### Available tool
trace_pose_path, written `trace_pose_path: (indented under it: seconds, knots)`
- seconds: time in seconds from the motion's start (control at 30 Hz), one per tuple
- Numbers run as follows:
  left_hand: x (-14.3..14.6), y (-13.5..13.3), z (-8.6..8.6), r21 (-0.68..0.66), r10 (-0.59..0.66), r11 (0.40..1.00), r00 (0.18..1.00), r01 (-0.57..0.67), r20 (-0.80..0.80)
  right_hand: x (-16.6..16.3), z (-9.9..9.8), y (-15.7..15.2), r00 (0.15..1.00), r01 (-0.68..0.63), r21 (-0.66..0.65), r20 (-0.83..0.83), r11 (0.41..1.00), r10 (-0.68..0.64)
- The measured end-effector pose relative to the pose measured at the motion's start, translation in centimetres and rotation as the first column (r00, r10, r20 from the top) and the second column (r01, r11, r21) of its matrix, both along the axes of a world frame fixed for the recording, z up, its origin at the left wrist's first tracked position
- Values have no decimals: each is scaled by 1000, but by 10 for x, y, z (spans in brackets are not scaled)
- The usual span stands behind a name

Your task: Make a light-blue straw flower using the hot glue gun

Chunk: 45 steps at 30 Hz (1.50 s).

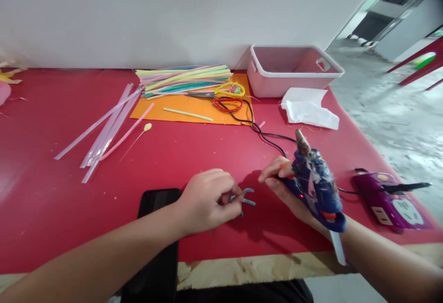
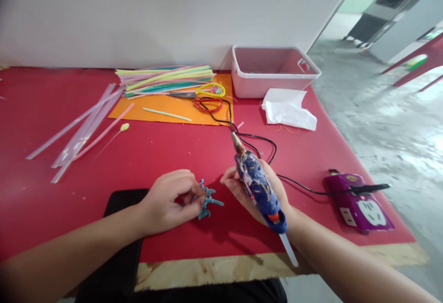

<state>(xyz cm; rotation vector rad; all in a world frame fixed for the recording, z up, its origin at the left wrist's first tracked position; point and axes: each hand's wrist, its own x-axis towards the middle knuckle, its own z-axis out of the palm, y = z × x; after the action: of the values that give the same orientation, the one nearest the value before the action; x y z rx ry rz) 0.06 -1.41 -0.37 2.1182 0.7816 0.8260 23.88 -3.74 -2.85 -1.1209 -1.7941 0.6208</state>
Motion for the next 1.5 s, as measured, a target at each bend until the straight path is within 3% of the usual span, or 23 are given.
trace_pose_path:
  seconds: [0.1, 0.27, 0.6, 0.7, 0.77, 0.8, 0.9, 1.0, 1.1, 1.17, 1.27, 1.5]
  knots:
    - [2, -3, 0, 155, -4, 988, 998, 14, -68, -5, 2, -1, 999, -46, 9, 8, 999, 46]
    - [4, -6, -2, 193, 48, 981, 996, -32, -79, -9, 8, 0, 994, -93, 31, 65, 995, 91]
    - [6, -8, -2, 102, 77, 992, 997, -77, -1, -15, 22, 3, 987, -105, 61, 130, 993, 97]
    - [6, -8, 3, -96, 83, 992, 996, -80, 30, -16, 26, 4, 987, -80, 75, 142, 994, 69]
    - [7, -7, 6, -369, 79, 928, 995, -53, 58, -16, 28, 6, 989, -66, 91, 139, 994, 53]
    - [7, -6, 8, -515, 80, 857, 994, -27, 81, -16, 29, 6, 990, -55, 99, 133, 994, 42]
    - [8, 0, 11, -825, 93, 556, 979, 100, 181, -16, 31, 6, 994, -22, 120, 105, 993, 9]
    - [9, 4, 13, -920, 92, 300, 953, 250, 289, -17, 34, 3, 997, -30, 125, 69, 992, 22]
    - [8, 5, 13, -932, 92, 154, 934, 328, 344, -18, 37, 0, 997, -73, 115, 24, 991, 71]
    - [8, 5, 14, -934, 99, 141, 934, 328, 343, -18, 40, 0, 992, -127, 116, -8, 985, 128]
    - [9, 5, 14, -939, 76, 194, 950, 285, 304, -18, 44, 2, 980, -199, 145, 1, 969, 201]
    - [7, 5, 16, -939, 8, 265, 974, 218, 228, -19, 44, 4, 974, -223, 226, 89, 948, 208]
